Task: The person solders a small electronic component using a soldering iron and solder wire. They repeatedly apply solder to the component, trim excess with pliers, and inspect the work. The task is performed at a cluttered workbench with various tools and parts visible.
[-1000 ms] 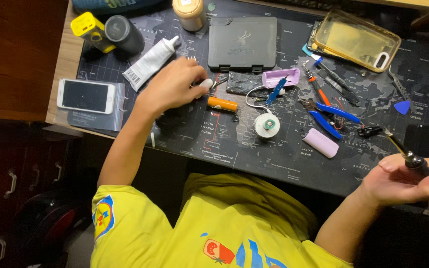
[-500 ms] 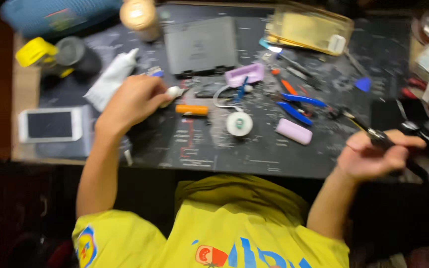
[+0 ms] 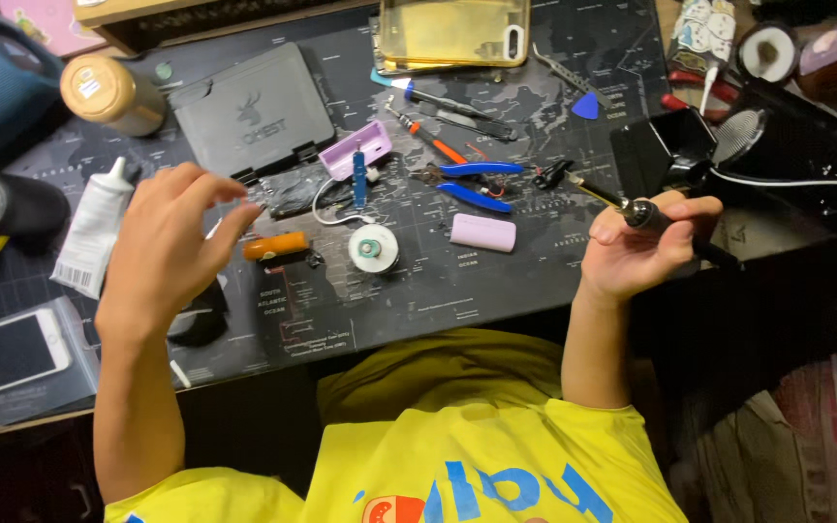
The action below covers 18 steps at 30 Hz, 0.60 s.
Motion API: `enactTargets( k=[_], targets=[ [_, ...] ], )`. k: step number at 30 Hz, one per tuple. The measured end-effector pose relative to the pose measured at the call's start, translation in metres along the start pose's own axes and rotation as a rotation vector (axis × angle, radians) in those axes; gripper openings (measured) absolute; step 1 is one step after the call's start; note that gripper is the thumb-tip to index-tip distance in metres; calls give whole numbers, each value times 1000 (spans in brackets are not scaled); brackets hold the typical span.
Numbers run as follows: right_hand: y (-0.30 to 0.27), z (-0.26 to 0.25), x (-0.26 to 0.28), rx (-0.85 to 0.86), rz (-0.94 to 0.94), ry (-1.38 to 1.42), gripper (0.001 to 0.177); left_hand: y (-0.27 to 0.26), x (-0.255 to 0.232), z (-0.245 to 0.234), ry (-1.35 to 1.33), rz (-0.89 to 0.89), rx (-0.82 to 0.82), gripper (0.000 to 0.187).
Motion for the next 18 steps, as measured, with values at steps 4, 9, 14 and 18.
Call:
enactTargets(
  k=[4, 9, 14, 18],
  targets=[
    [3, -1, 3, -9, -32, -16, 28, 34, -39, 1, 39, 152, -35, 26],
    [3, -4, 4, -17, -40, -22, 26, 83, -68, 26, 140, 227, 59, 69],
    [-3, -20, -4, -22, -39, 55, 24, 109, -73, 62, 271, 212, -74, 73],
    [-2, -22, -4, -23, -39, 47, 24, 130, -61, 87, 396, 181, -86, 65]
  ],
)
Point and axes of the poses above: each hand's wrist, its own y-axis towards the middle knuckle, its own z-axis out of the palm, x = y × z, the point moved 9 cm from there along y, towards the middle knuckle, and after that the axes turned 12 degrees about x, right-handed, at the moved point
